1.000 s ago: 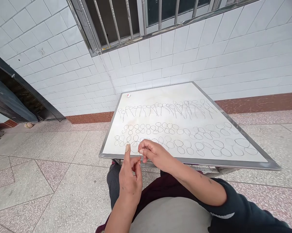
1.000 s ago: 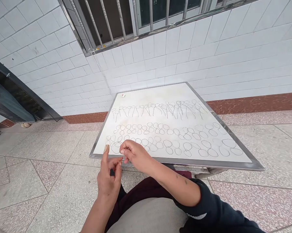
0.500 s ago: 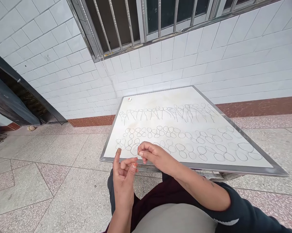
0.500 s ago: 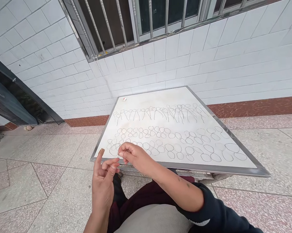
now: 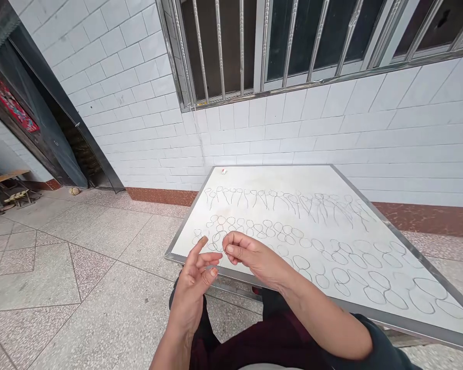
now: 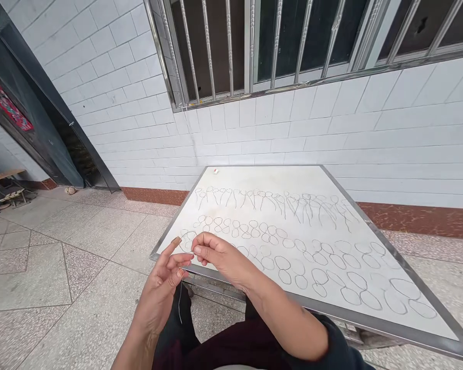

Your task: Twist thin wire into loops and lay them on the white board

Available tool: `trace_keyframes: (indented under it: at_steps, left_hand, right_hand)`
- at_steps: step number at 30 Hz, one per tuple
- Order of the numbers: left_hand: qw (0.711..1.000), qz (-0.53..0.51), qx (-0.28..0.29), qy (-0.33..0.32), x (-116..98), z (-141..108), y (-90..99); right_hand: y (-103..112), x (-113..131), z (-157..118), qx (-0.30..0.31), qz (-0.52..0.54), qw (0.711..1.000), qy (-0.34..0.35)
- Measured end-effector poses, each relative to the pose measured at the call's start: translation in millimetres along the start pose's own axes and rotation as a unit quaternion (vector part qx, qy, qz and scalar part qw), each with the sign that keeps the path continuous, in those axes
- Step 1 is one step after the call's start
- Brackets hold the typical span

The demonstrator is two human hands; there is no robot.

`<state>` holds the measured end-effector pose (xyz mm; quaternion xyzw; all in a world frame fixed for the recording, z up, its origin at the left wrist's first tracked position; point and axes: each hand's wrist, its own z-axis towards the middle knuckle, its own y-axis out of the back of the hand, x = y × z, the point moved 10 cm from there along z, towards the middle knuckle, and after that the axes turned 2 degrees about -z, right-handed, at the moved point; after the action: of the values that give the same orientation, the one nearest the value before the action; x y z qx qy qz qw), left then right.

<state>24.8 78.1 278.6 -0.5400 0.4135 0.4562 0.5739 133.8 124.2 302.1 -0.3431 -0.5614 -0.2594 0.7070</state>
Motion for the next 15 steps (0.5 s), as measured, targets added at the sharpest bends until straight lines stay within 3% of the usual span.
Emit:
trace_keyframes:
  at_steps: [6, 12, 15]
  left_hand:
    - [0.999, 0.007, 0.003, -0.050, -8, 16, -3.3]
    - [0.996, -0.040, 0.077, -0.022, 4, 18, -19.4]
    - [0.994, -0.064, 0.080, -0.033, 6, 17, -20.0]
  right_hand:
    - [-7, -24, -2, 0.038, 0.098, 0.992, -0.064]
    - [-14, -48, -11, 0.064, 0.172, 0.978, -0.097]
    - [-20, -61, -15, 0.069, 0.218, 0.967, -0.115]
